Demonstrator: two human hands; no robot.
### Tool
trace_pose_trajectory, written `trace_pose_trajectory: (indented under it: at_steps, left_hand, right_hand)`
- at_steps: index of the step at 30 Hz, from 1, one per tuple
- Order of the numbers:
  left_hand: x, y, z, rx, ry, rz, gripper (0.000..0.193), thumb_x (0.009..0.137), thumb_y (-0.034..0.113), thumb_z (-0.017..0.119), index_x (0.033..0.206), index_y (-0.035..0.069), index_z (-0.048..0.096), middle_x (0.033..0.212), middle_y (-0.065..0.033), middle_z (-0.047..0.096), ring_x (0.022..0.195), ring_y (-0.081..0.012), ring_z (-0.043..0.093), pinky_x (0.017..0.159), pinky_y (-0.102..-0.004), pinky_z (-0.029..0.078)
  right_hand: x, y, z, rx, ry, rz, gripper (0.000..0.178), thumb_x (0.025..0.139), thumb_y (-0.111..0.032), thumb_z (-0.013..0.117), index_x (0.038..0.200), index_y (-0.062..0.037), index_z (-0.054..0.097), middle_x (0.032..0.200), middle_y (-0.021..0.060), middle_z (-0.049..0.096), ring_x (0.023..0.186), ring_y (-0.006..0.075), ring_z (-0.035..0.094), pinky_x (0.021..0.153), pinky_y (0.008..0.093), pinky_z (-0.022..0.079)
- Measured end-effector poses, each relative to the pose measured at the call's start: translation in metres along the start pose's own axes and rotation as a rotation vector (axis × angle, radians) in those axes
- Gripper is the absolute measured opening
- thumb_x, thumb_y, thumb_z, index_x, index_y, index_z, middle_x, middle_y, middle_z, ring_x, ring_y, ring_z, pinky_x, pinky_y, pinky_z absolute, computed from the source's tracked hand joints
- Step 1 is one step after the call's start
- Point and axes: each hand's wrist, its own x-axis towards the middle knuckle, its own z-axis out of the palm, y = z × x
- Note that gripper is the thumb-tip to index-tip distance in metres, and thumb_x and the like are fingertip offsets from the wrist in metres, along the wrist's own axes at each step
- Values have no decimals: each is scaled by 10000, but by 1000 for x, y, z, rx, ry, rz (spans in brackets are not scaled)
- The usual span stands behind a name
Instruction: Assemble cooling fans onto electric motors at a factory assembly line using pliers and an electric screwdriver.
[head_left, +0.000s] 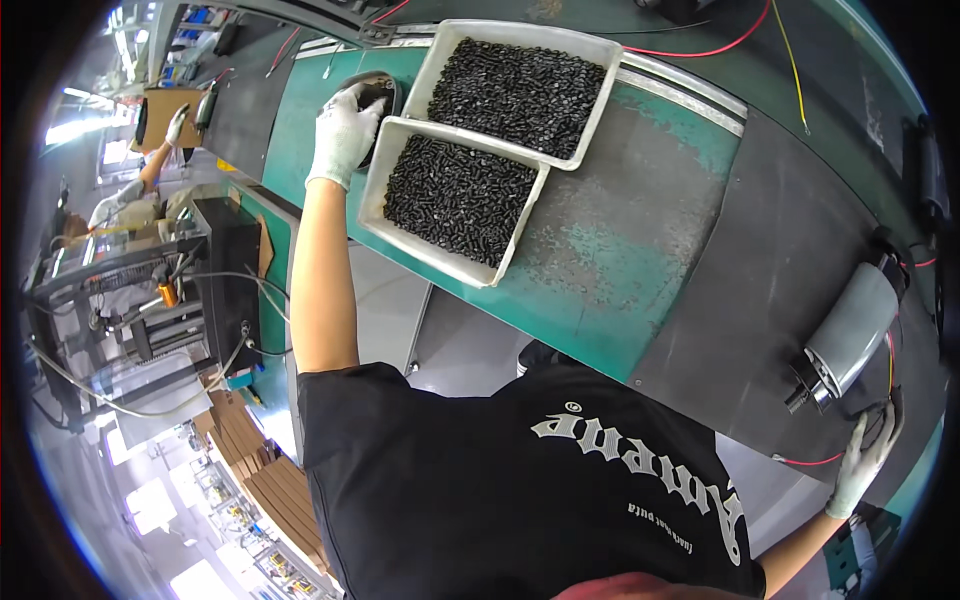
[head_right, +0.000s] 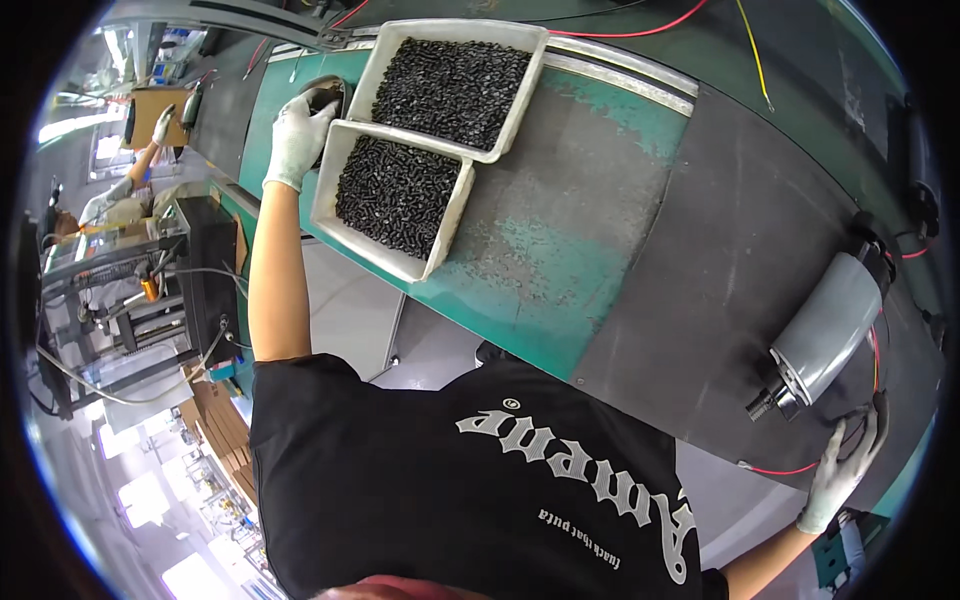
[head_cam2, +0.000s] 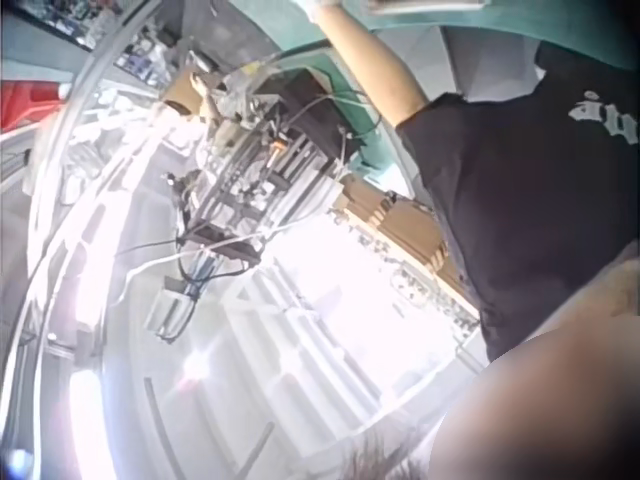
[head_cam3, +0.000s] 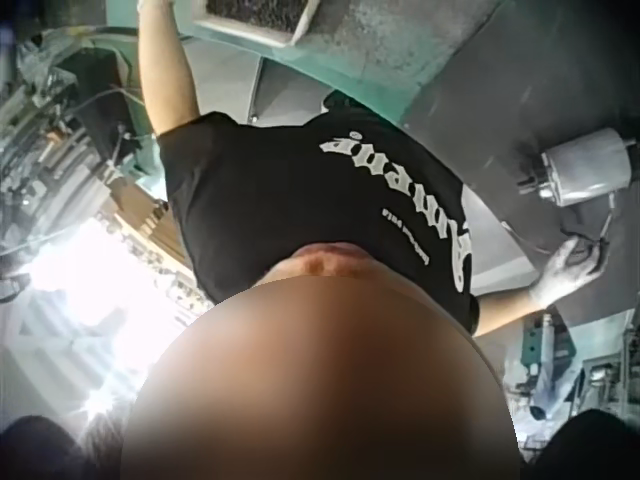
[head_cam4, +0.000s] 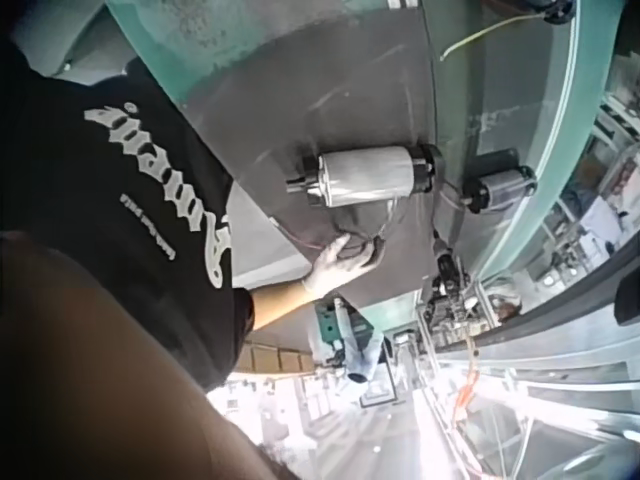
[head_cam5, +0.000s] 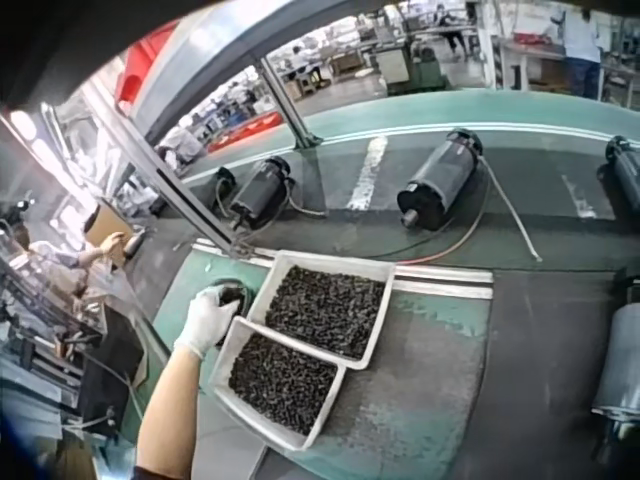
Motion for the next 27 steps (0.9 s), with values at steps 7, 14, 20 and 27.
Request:
trace_pose_trajectory:
  at_steps: [7, 14, 20, 27]
  left_hand:
    - [20, -33, 18, -215, -127, 52, 395, 906, 124, 592, 1278, -8, 571, 1208, -168, 651, 1131, -257, 613, 983, -358, 447]
    - [6, -48, -7, -221, -27, 138, 330, 928, 85, 543, 1247, 24, 606, 1157, -186, 671, 1076, -323, 644, 940, -378, 476]
    - [-1, 15, -13, -519, 3, -175, 361, 924, 280, 586, 1141, 7, 676, 1056, -126, 701, 957, -218, 633, 890, -322, 464]
    - [-8, -10, -7, -1041, 25, -325, 124, 935, 67, 586, 1036, 5, 621, 806, -39, 634, 619, -44, 514, 545, -178, 439]
  right_hand:
    - [-5, -5, -34, 1771, 857, 233, 470, 952, -186, 491, 1310, 119, 486, 1398, 295, 468, 1303, 467, 435, 1157, 518, 284]
    - [-5, 83, -65, 536, 1039, 579, 444, 1009, -264, 454, 1304, 60, 524, 1346, 253, 530, 1170, 365, 566, 1054, 467, 415]
    - [-44, 179, 49, -183, 208, 307, 468, 1024, -289, 439, 1341, 51, 484, 1319, 286, 511, 1207, 436, 489, 1032, 455, 389]
    - [-50, 174, 64, -303, 115, 524, 537, 1022, -416, 407, 1405, -42, 453, 1323, 256, 528, 1222, 408, 497, 1030, 452, 398]
